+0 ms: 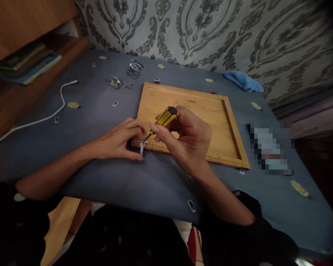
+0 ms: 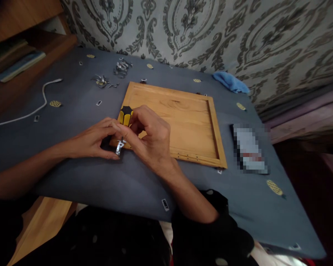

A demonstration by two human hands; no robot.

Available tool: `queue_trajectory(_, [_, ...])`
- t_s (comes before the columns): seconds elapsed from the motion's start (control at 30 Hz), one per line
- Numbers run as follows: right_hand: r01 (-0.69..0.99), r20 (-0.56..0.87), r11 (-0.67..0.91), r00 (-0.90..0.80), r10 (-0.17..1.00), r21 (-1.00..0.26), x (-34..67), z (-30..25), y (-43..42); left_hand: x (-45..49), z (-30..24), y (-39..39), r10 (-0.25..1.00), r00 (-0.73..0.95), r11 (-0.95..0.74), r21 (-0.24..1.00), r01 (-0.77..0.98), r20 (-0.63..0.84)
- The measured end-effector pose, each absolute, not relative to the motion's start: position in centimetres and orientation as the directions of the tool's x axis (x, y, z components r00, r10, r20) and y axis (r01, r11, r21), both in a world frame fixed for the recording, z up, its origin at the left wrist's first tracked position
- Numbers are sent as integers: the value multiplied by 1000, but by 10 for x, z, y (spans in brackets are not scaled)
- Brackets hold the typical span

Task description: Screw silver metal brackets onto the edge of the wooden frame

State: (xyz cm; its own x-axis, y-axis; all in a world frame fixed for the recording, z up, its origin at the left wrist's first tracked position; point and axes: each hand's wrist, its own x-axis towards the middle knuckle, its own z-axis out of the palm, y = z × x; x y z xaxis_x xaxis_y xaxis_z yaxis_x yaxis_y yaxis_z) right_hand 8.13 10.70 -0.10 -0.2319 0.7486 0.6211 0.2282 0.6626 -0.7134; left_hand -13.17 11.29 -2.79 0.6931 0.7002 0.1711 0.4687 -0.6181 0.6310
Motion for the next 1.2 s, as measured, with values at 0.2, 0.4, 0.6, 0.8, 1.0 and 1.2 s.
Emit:
queue_trajectory(0.2, [267, 639, 678, -228, 735, -684, 81, -1, 107, -131, -27, 113, 710, 685, -603, 641, 475, 160])
queue_trajectory(0.4, [270, 660, 704, -247, 710, -657, 82, 0, 106, -132, -27, 113, 697, 695, -615, 644, 455, 174])
queue_trajectory(0.6, [289, 742, 776, -240, 626, -561, 80, 0, 101, -132, -30, 114, 681, 703, -644, 627, 439, 207])
queue_trajectory(0.8, [261, 719, 713, -93, 689, -650, 82, 2, 100, -133, -30, 114, 693, 698, -626, 631, 457, 182])
queue_trajectory(1.0, [236, 709, 718, -139, 692, -655, 81, 1, 104, -133, -29, 113, 691, 698, -636, 620, 460, 191])
queue_trajectory(1.2, [238, 706, 721, -160, 690, -651, 81, 0, 105, -132, -27, 113, 701, 694, -613, 636, 470, 163])
